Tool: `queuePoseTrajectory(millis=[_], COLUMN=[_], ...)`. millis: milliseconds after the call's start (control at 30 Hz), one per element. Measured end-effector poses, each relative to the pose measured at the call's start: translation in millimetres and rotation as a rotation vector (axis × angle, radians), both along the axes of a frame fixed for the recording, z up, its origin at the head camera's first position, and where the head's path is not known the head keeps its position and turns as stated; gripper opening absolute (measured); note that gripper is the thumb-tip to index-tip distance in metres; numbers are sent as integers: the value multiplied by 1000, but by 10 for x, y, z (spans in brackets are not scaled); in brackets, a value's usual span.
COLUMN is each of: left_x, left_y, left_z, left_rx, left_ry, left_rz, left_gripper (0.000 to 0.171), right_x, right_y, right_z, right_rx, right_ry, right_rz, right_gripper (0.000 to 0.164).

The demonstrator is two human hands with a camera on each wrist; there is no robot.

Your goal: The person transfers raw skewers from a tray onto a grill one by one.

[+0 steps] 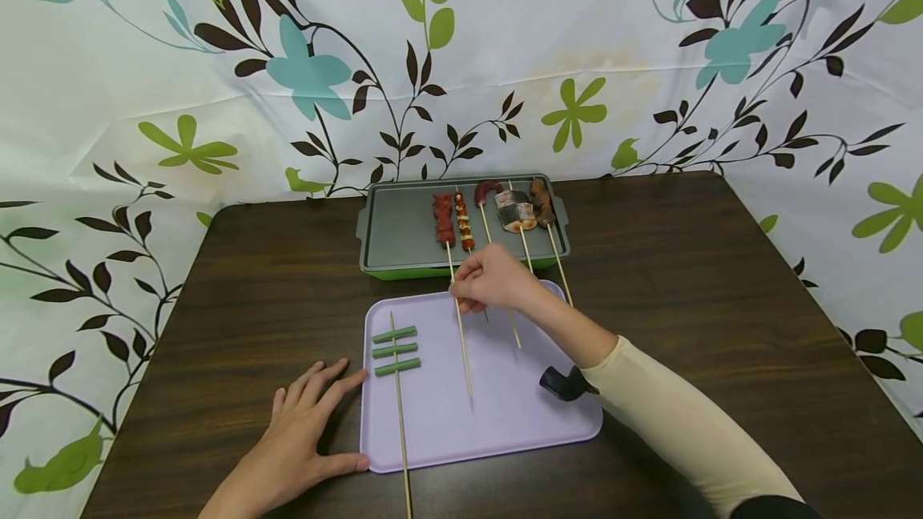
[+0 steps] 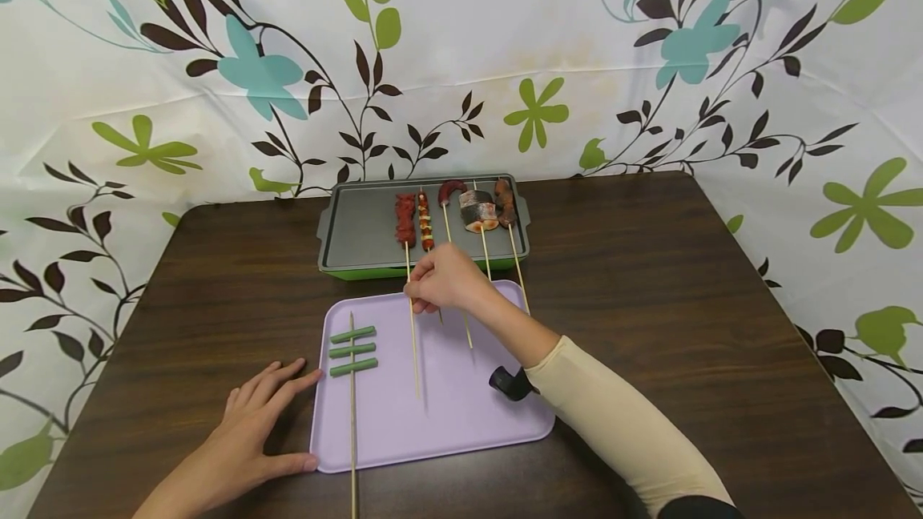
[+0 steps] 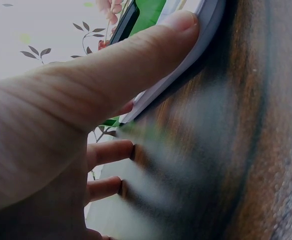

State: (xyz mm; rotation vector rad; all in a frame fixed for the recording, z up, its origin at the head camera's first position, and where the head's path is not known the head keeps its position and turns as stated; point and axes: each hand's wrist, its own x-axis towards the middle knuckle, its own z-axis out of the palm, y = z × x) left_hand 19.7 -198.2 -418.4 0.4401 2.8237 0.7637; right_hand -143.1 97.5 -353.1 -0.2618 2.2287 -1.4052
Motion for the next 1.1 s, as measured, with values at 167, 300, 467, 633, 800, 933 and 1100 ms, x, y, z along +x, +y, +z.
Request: queuePoseTrajectory(millis=[167, 300, 467, 633, 800, 933, 1100], left_x=[-1, 1, 0, 1, -1, -3, -2], left_y=[1, -1, -6, -7, -8, -11, -15], left_z=[4, -4, -14, -17, -21, -26, -29], left_rx=[7, 8, 6, 4, 10, 15, 16], left_ry=[8, 36, 32, 20, 20, 27, 19], left_rz=[-1, -11, -10, -6, -6, -9, -5], left_gripper=[96, 96, 96, 96, 96, 96, 96], right_x=[-25, -37, -43, -41, -43, -43, -44], right_y=[-18, -29, -56, -86, -108, -112, -105], right_z=[-2, -8, -21, -28, -38, -37, -39], right_rx=[-1, -7, -17, -4, 30, 57, 65], right_ry=[-16, -22, -39, -40, -35, -30, -22], right_rz=[-19, -30, -49, -56, -56, -48, -28], right_gripper=[11, 12, 16, 15, 14, 14, 14])
